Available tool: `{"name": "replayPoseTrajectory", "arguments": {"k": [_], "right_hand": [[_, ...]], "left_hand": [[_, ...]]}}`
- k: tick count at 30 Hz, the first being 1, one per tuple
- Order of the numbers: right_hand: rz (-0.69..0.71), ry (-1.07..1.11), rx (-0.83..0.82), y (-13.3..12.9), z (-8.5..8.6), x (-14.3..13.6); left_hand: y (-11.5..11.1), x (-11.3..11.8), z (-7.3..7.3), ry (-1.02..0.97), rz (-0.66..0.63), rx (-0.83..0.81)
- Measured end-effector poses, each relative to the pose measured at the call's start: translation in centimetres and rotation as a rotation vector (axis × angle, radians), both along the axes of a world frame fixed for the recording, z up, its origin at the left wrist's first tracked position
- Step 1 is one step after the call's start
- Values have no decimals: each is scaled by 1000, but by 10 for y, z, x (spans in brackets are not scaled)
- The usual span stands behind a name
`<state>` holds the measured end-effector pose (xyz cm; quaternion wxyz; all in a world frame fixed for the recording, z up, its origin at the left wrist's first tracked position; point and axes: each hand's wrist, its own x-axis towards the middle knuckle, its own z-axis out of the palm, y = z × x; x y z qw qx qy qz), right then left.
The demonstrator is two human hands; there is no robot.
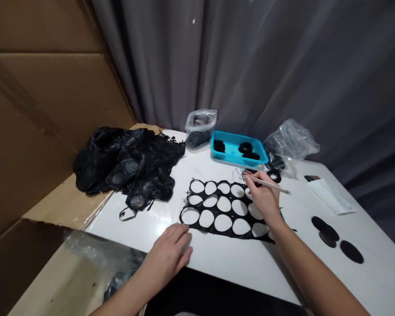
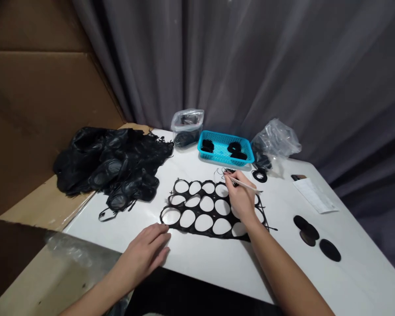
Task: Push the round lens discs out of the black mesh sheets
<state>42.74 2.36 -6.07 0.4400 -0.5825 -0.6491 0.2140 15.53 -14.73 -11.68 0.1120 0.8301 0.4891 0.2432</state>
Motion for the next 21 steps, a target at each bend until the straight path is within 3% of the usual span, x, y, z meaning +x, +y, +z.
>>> {"name": "replayPoseTrajectory", "arguments": {"k": [4, 7, 11, 15, 18, 21], "right_hand": [[258, 353, -477, -10, 10, 23], [405, 607, -672, -23, 20, 26], [465, 801, -764, -36, 35, 28], [438, 914, -809, -41, 41, 36], [487, 975, -838, -43, 41, 41], [556, 1063, -869, -43, 39, 47]], "left_hand": [[39, 5, 28, -203, -12, -96], [78, 25, 46, -410, -78, -190], [124, 62, 57, -654, -341, -494], [154, 91, 65, -764, -543, -726], [167, 109, 67, -859, -642, -910], [172, 126, 64, -966, -647, -1125]]}}
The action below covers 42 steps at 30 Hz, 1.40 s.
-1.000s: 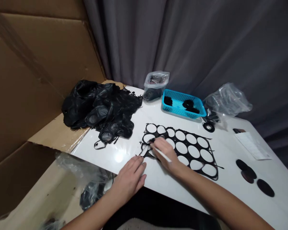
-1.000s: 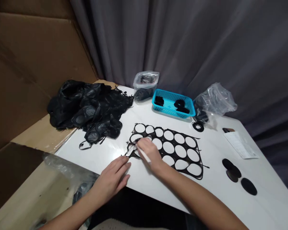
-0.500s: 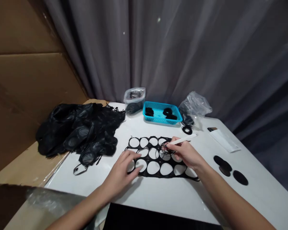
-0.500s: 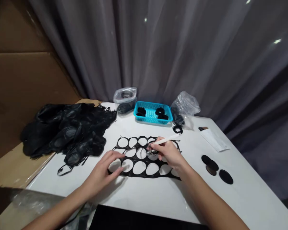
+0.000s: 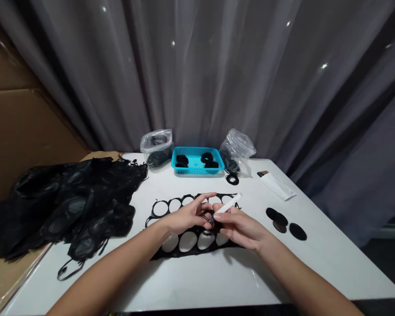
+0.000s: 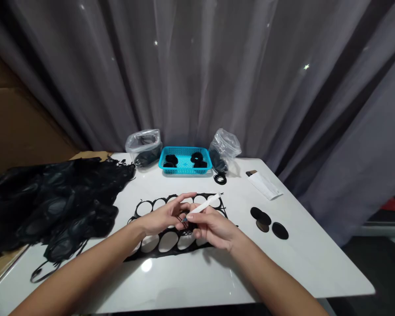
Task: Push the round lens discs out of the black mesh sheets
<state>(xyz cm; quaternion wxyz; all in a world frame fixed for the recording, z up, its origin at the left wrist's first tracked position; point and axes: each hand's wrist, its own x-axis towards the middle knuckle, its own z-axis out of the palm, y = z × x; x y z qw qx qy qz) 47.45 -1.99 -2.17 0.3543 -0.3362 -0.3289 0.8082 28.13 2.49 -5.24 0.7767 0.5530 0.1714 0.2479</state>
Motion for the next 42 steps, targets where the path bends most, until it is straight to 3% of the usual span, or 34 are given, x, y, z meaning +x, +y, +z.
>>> {"name": "replayPoseTrajectory", "arguments": {"k": [2, 7, 11, 19, 24, 27, 29, 33, 35, 36, 38, 42], "right_hand": [[-15, 40, -33, 2, -2, 7], [-113, 0, -52, 11, -13, 26], [-134, -83, -11, 16, -21, 27], [-82, -310, 139, 29, -27, 17], [-17, -297, 136, 48, -30, 3], [34, -276, 109, 79, -27, -1], [10, -316, 180, 113, -21, 3], [-165, -598, 558, 195, -3, 21], [-252, -981, 833, 231, 1, 30], [-242, -1206, 961, 244, 0, 33], [-203, -1388, 1024, 262, -9, 36], [-16, -1529, 969, 261, -38, 38]], "left_hand": [[0, 7, 0, 7, 38, -121], [-1, 3, 9, 97, 305, -310], [3, -8, 10, 125, 374, -293], [8, -25, 6, 137, 353, -199], [12, -42, -6, 192, 396, -115], [14, -62, -15, 282, 432, -37], [13, -82, -19, 369, 464, -26], [6, -126, -29, 465, 532, 12], [-2, -144, -37, 506, 559, 25], [-7, -151, -42, 543, 581, 30], [-18, -160, -51, 619, 600, 73], [-40, -157, -59, 722, 531, 354]]}}
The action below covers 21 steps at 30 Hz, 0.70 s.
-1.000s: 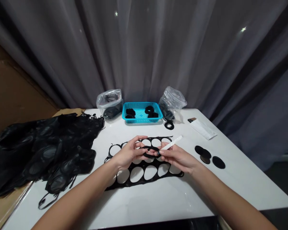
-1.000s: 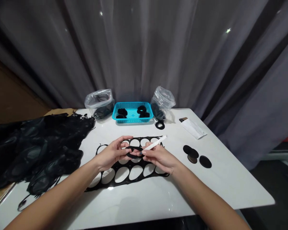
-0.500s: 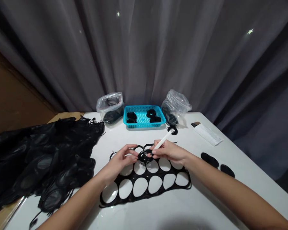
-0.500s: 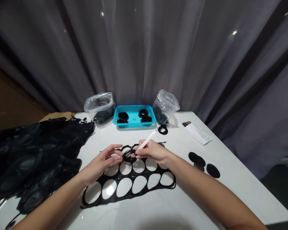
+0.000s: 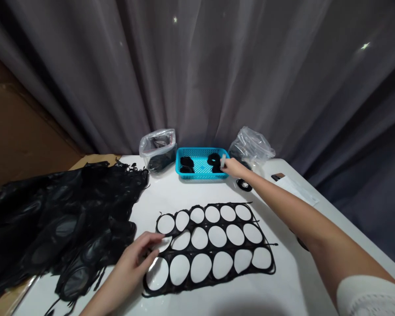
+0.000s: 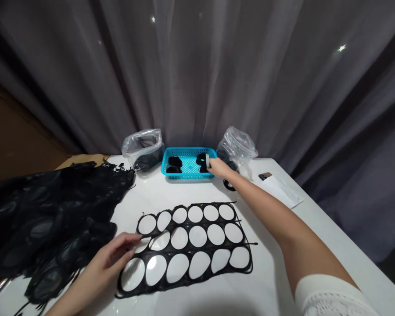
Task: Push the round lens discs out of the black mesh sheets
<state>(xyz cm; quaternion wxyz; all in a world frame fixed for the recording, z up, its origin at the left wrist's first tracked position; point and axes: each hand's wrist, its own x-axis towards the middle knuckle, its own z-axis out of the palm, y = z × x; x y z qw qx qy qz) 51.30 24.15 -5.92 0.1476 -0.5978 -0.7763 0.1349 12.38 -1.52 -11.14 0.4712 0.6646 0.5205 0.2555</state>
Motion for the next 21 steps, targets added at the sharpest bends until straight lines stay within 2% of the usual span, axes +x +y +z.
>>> {"name": "replayPoseTrajectory", "arguments": {"k": [3, 5, 8, 10, 12, 14, 15, 16, 17, 18, 19, 21], "right_hand": [[-38, -67, -11, -9, -13, 2], [-69, -77, -10, -12, -13, 4], [-79, -45, 5, -14, -4, 7], [-82, 3, 58, -24, 6, 8], [-95, 59, 138, -47, 14, 4], [-38, 185, 121, -88, 15, -8], [104, 427, -42, -113, 12, -16], [294, 628, -279, -140, 7, -26], [449, 742, -487, -166, 1, -36], [550, 805, -614, -190, -4, -44], [614, 832, -688, -210, -8, -50], [510, 984, -681, -238, -5, -49]], "left_hand": [[-10, 12, 4, 183, -157, 142], [-13, 23, 6, 295, -209, 198], [-13, 39, 1, 431, -227, 285], [-12, 47, -3, 444, -216, 321], [-9, 51, -2, 397, -216, 328], [-6, 56, 5, 299, -223, 331], [-4, 60, 13, 232, -229, 341], [-2, 65, 22, 157, -233, 355], [0, 70, 32, 70, -248, 383], [1, 76, 44, -15, -263, 403], [2, 82, 56, -82, -265, 408], [4, 89, 75, -138, -208, 495]]}}
